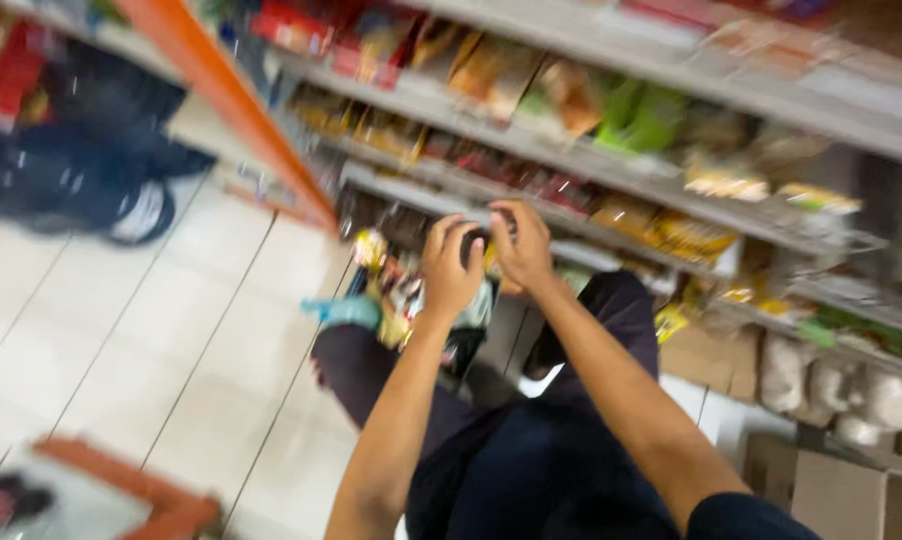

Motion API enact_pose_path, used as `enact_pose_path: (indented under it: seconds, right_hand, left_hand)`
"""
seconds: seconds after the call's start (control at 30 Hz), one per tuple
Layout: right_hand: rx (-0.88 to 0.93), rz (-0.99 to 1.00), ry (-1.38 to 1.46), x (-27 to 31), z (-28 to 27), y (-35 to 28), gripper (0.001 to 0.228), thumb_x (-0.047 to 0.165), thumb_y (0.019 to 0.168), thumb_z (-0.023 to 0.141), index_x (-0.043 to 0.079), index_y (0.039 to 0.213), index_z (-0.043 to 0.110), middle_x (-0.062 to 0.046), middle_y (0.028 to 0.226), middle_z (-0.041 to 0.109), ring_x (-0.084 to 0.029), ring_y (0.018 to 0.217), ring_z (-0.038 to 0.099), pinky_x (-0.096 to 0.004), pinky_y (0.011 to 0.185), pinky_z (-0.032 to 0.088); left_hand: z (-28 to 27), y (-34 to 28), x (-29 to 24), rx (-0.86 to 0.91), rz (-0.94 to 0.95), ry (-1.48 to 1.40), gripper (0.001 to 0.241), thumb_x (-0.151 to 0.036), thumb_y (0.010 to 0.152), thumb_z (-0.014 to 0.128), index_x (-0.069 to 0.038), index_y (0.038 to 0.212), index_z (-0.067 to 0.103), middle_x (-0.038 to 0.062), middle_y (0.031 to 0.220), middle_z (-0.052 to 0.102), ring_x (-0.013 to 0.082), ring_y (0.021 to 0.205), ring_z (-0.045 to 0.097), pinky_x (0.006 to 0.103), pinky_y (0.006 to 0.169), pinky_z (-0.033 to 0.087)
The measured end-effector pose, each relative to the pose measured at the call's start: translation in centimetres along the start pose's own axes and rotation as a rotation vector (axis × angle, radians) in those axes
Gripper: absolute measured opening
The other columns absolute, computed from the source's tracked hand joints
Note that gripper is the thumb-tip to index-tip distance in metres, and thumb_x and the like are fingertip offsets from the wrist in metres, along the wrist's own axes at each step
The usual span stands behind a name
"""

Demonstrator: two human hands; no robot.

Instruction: The person scans barcodes on coffee and snack packages with a handheld scanner, wipes a shelf with a cloth and cleaning spray, and arranges the items on the shelf.

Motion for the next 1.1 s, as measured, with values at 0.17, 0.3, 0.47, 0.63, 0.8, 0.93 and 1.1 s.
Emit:
enact_pose_path:
  seconds: [0.17, 0.3, 0.47, 0.63, 0.8, 0.93, 1.1]
  right_hand:
    - [0.236, 0.182, -0.030, -10.2, 6.2, -9.3, 0.030, 0.016, 0.098, 0.066, 0.001, 0.122, 0.060, -0.018, 0.115, 0.068, -0.029, 0.096, 0.070, -0.040, 0.086, 0.055]
    - [0.420, 0.126, -0.099, -14.4, 9.2, -15.3, 0.048, 0.019, 0.093, 0.072, 0.002, 0.134, 0.053, -0.023, 0.126, 0.062, -0.038, 0.107, 0.064, -0.043, 0.092, 0.053]
    - [0.630, 0.215, -0.098, -16.1, 11.3, -19.6, 0.071, 0.019, 0.088, 0.077, 0.005, 0.149, 0.043, -0.028, 0.133, 0.058, -0.044, 0.119, 0.059, -0.047, 0.098, 0.049]
    - [0.766, 0.572, -0.097, -17.2, 12.1, -21.2, 0.078, 0.025, 0.087, 0.075, 0.011, 0.154, 0.036, -0.023, 0.140, 0.056, -0.039, 0.115, 0.066, -0.044, 0.102, 0.051]
    - [0.577, 0.202, 0.006, -14.1, 11.2, -18.3, 0.100, 0.020, 0.078, 0.085, 0.001, 0.156, 0.025, -0.032, 0.146, 0.046, -0.050, 0.129, 0.052, -0.052, 0.106, 0.043]
    - [0.607, 0.401, -0.087, -17.5, 12.6, -19.0, 0.076, 0.019, 0.085, 0.080, 0.002, 0.148, 0.041, -0.028, 0.127, 0.062, -0.045, 0.118, 0.061, -0.048, 0.099, 0.049]
    - [0.378, 0.535, 0.034, -22.1, 11.7, -18.7, 0.032, 0.003, 0.091, 0.070, 0.002, 0.123, 0.070, -0.015, 0.112, 0.076, -0.028, 0.106, 0.074, -0.036, 0.095, 0.055]
  left_hand:
    - [4.3, -11.7, 11.4, 0.253, -0.375, 0.234, 0.035, -0.021, 0.088, 0.073, -0.011, 0.120, 0.066, 0.021, 0.141, 0.051, 0.0430, 0.133, 0.049, 0.0481, 0.109, 0.043]
    - [6.6, -18.9, 18.1, 0.477, -0.610, 0.305, 0.044, -0.023, 0.084, 0.075, -0.014, 0.127, 0.067, 0.029, 0.150, 0.039, 0.0485, 0.133, 0.042, 0.0495, 0.109, 0.039]
    - [7.1, -21.0, 20.8, 0.381, -0.606, 0.192, 0.044, -0.023, 0.081, 0.083, -0.018, 0.125, 0.077, 0.037, 0.152, 0.031, 0.0506, 0.137, 0.037, 0.0472, 0.112, 0.037]
    - [7.5, -21.2, 22.6, 0.379, -0.848, -0.007, 0.048, -0.027, 0.082, 0.082, -0.010, 0.126, 0.072, 0.020, 0.105, 0.076, 0.0271, 0.096, 0.070, 0.0377, 0.090, 0.055]
    - [8.4, -23.9, 22.3, 0.394, -1.178, -0.229, 0.027, -0.023, 0.091, 0.080, -0.009, 0.114, 0.082, 0.019, 0.080, 0.069, 0.0206, 0.062, 0.056, 0.0401, 0.059, 0.047]
    - [10.0, -21.6, 19.4, 0.289, -0.800, -0.550, 0.016, -0.018, 0.092, 0.079, -0.005, 0.102, 0.080, 0.005, 0.091, 0.079, 0.0091, 0.081, 0.070, 0.0264, 0.074, 0.057]
    - [6.5, -20.9, 20.1, 0.089, -0.771, -0.297, 0.022, -0.022, 0.092, 0.077, -0.006, 0.107, 0.073, 0.006, 0.107, 0.073, 0.0169, 0.097, 0.072, 0.0286, 0.083, 0.059]
Point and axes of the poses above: each hand's wrist, its own y-axis towards the middle knuckle, its own z-axis out of the palm, x = y × z, the point moved 9 cm from there along y, towards the middle knuckle
